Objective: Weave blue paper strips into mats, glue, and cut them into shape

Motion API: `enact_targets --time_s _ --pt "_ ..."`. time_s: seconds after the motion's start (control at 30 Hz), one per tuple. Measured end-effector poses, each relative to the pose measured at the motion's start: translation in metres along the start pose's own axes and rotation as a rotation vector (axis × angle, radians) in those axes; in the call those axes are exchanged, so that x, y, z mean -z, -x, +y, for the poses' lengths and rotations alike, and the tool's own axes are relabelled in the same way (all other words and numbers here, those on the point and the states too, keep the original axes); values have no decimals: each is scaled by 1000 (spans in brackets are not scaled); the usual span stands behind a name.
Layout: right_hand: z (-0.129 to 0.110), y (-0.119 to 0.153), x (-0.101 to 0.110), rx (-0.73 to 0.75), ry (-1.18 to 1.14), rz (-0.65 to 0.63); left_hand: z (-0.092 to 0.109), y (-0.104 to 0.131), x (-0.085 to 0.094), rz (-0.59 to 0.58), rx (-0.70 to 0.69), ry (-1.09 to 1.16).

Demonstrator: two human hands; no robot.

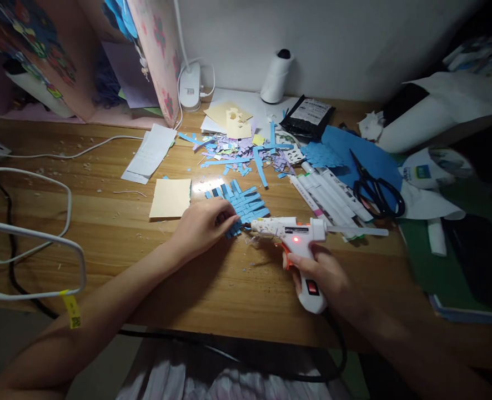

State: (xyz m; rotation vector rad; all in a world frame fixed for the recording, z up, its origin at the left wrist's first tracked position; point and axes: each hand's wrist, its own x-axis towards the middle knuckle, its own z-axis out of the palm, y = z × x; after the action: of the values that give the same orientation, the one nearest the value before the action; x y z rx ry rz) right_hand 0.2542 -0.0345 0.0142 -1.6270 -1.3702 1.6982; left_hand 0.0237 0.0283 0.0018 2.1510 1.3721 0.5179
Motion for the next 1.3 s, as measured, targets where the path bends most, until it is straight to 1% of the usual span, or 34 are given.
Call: enact_targets --time_s 0.23,0.43,0.6,0.73,0.9,1.0,1.17,1.3 --pt "2 -3 -1 -56 -19 -7 2 0 1 -15 -11 -6" --pt "2 -4 0 -68 0 -12 4 1 2 -34 -28 -4" --pt "3 -4 1 -61 -37 -22 5 1 3 -47 -47 -5" --pt "-4 -3 5 -50 -70 38 5 1 1 -52 -75 -28" --pt "-18 -1 12 26 -149 183 4 3 1 -57 -95 -41" --pt "-19 -3 12 57 -202 203 4 3 2 -76 -91 -49" --pt "-13 -6 9 90 -222 187 2 4 -3 -10 -73 -54" --pt "-15 -5 7 85 -253 189 1 4 -8 33 -83 -53"
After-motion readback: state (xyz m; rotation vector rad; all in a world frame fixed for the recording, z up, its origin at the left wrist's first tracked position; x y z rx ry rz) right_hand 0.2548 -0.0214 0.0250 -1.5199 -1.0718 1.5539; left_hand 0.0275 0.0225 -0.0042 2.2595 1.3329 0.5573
